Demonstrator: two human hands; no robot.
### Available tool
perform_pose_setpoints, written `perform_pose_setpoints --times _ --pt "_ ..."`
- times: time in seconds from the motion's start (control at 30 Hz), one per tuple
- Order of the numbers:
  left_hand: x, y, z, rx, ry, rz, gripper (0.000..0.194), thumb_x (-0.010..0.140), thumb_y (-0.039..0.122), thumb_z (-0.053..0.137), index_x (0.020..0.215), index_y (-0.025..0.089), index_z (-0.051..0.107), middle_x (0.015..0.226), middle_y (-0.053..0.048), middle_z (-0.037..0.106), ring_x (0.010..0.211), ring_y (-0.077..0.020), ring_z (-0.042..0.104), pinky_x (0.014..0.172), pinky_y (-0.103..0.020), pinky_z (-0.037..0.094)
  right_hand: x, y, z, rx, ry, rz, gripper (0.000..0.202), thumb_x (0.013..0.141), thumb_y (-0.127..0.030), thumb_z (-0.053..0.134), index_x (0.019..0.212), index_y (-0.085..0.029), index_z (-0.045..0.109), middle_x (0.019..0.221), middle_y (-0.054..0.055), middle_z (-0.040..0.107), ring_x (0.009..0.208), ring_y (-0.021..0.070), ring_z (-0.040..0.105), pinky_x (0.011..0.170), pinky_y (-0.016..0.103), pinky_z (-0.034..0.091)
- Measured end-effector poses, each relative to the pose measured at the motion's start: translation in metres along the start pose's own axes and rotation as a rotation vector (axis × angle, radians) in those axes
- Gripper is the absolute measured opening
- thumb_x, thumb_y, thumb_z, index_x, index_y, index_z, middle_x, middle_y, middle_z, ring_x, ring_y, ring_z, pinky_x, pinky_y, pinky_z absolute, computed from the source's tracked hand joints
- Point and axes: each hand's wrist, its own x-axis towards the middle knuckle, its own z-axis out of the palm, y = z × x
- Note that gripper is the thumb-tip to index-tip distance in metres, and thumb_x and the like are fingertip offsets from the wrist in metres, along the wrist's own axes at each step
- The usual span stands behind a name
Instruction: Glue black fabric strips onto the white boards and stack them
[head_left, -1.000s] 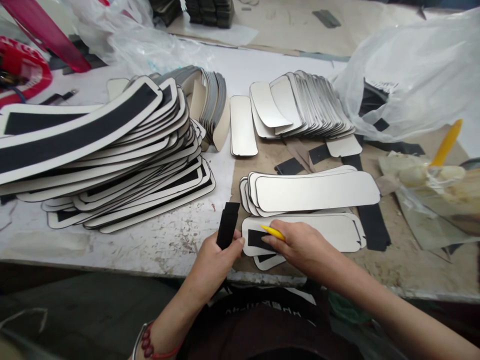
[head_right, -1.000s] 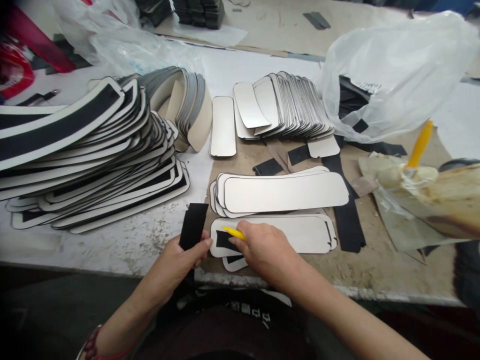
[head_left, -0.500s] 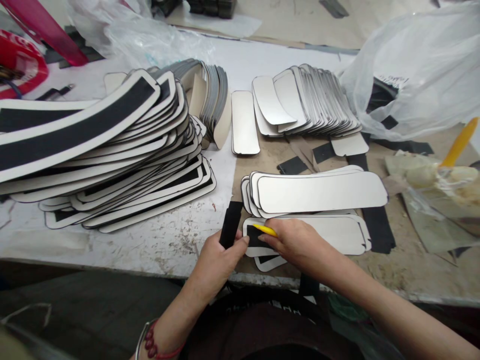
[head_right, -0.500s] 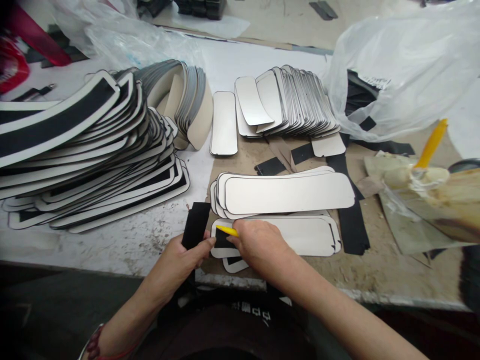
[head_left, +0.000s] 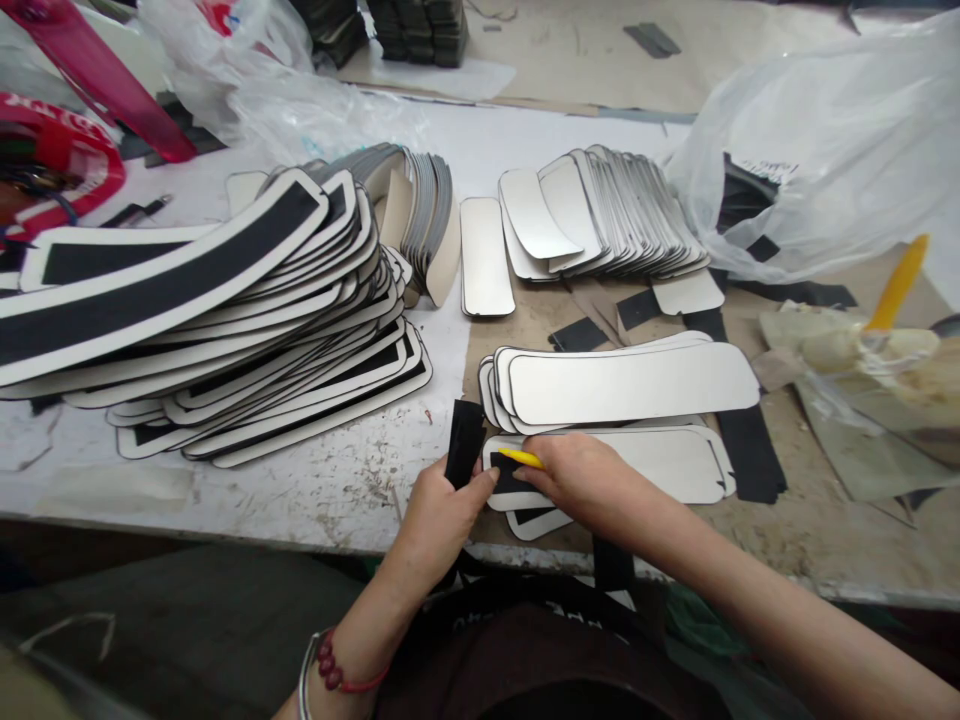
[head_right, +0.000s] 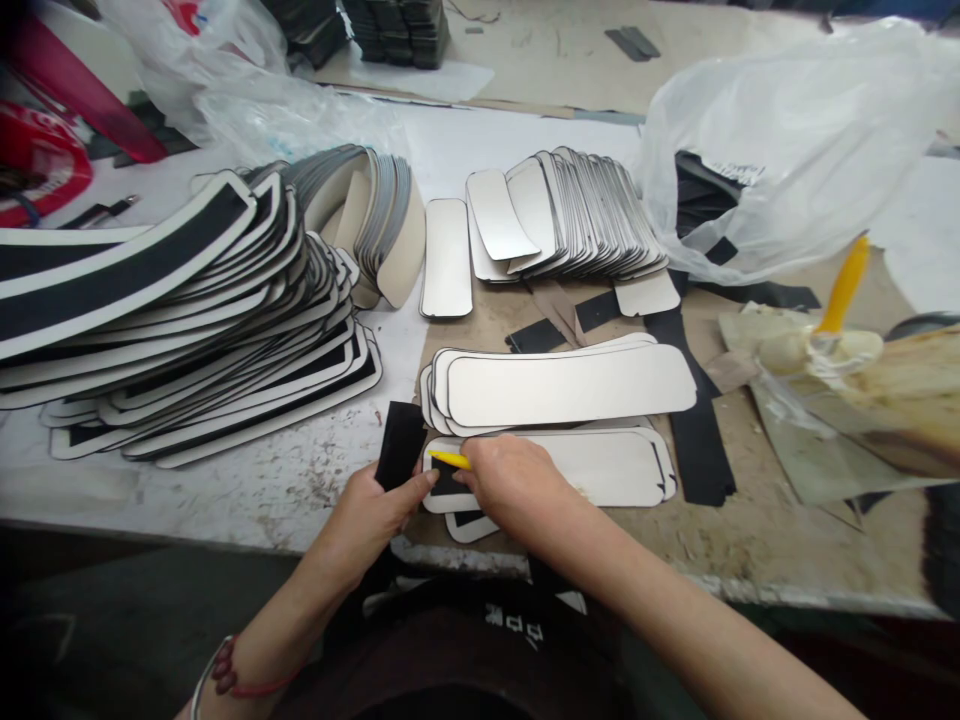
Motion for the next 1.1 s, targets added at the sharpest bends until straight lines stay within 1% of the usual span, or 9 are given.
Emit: perform_pose_setpoints --times 0.1,0.17,0.27,0.37,0.47,0.57,0.77,0.9,1.1 --pt "0.000 -0.001 0.000 0.010 -0.002 -0.010 0.028 0.070 0.040 0.065 0.063 0.019 0.049 0.047 0.007 0.041 0.045 -0.0100 0.035 0.044 -0.022 0.026 -0.010 0.003 -0.003 -0.023 0.025 0.023 0.020 0.088 -0.032 0.050 0.091 -0.018 0.064 0.083 0.010 0.070 0.075 0.0227 0.064 0.060 0.027 0.037" --pt "0.000 -0.002 0.000 0.009 -0.004 -0.029 0.028 0.070 0.042 0.064 0.064 0.019 0.050 0.046 0.007 0.041 0.043 -0.0099 0.034 0.042 -0.022 0.026 -0.027 0.017 -0.003 -0.028 0.039 0.070 0.017 0.088 -0.030 0.050 0.091 -0.018 0.062 0.081 0.010 0.069 0.074 0.0229 0.063 0.059 0.027 0.036" --pt "0.002 -0.007 0.000 0.032 0.033 -0.084 0.029 0.068 0.044 0.065 0.064 0.019 0.051 0.043 0.007 0.040 0.041 -0.0097 0.033 0.040 -0.022 0.024 -0.063 0.054 0.000 0.069 0.069 0.161 0.016 0.089 -0.029 0.047 0.084 -0.020 0.059 0.078 0.007 0.068 0.072 0.0201 0.061 0.061 0.026 0.037" --pt "0.005 -0.014 -0.001 0.059 0.047 -0.091 0.033 0.067 0.048 0.066 0.064 0.018 0.053 0.043 0.006 0.041 0.042 -0.0099 0.033 0.041 -0.022 0.025 -0.099 0.097 0.005 0.196 0.179 0.258 0.020 0.090 -0.032 0.044 0.079 -0.021 0.056 0.074 0.004 0.066 0.068 0.0172 0.059 0.063 0.025 0.038" --pt "0.006 -0.018 -0.002 0.066 0.036 -0.093 0.037 0.065 0.052 0.067 0.066 0.018 0.054 0.043 0.006 0.041 0.043 -0.0103 0.034 0.041 -0.022 0.025 -0.115 0.123 0.008 0.256 0.277 0.377 0.024 0.089 -0.037 0.043 0.075 -0.021 0.054 0.068 0.002 0.063 0.065 0.0171 0.058 0.060 0.025 0.037" --pt "0.005 -0.018 -0.004 0.107 0.029 -0.106 0.039 0.065 0.055 0.068 0.067 0.018 0.055 0.044 0.006 0.042 0.043 -0.0110 0.035 0.042 -0.022 0.026 -0.110 0.128 0.008 0.233 0.305 0.456 0.024 0.088 -0.038 0.045 0.074 -0.020 0.053 0.067 0.002 0.062 0.064 0.0177 0.058 0.059 0.025 0.035" --pt "0.000 -0.010 -0.001 0.150 0.083 -0.127 0.041 0.062 0.057 0.069 0.061 0.018 0.054 0.043 0.004 0.043 0.044 -0.0123 0.037 0.043 -0.023 0.028 -0.090 0.119 0.004 0.073 0.305 0.571 0.021 0.087 -0.035 0.047 0.078 -0.019 0.058 0.076 0.007 0.067 0.071 0.0212 0.060 0.061 0.027 0.033" --pt "-0.001 -0.009 0.000 0.130 0.080 -0.151 0.042 0.060 0.058 0.070 0.062 0.018 0.055 0.043 0.004 0.043 0.044 -0.0129 0.037 0.043 -0.024 0.029 -0.085 0.122 0.003 0.078 0.278 0.581 0.020 0.086 -0.035 0.048 0.079 -0.020 0.061 0.079 0.008 0.069 0.075 0.0214 0.062 0.063 0.026 0.034" --pt "0.003 -0.015 -0.004 0.191 0.073 -0.197 0.047 0.056 0.063 0.070 0.055 0.019 0.052 0.042 0.003 0.044 0.043 -0.0135 0.038 0.042 -0.025 0.030 -0.076 0.136 0.008 0.080 0.225 0.559 0.022 0.085 -0.037 0.050 0.081 -0.020 0.064 0.078 0.008 0.069 0.072 0.0209 0.062 0.062 0.027 0.034"
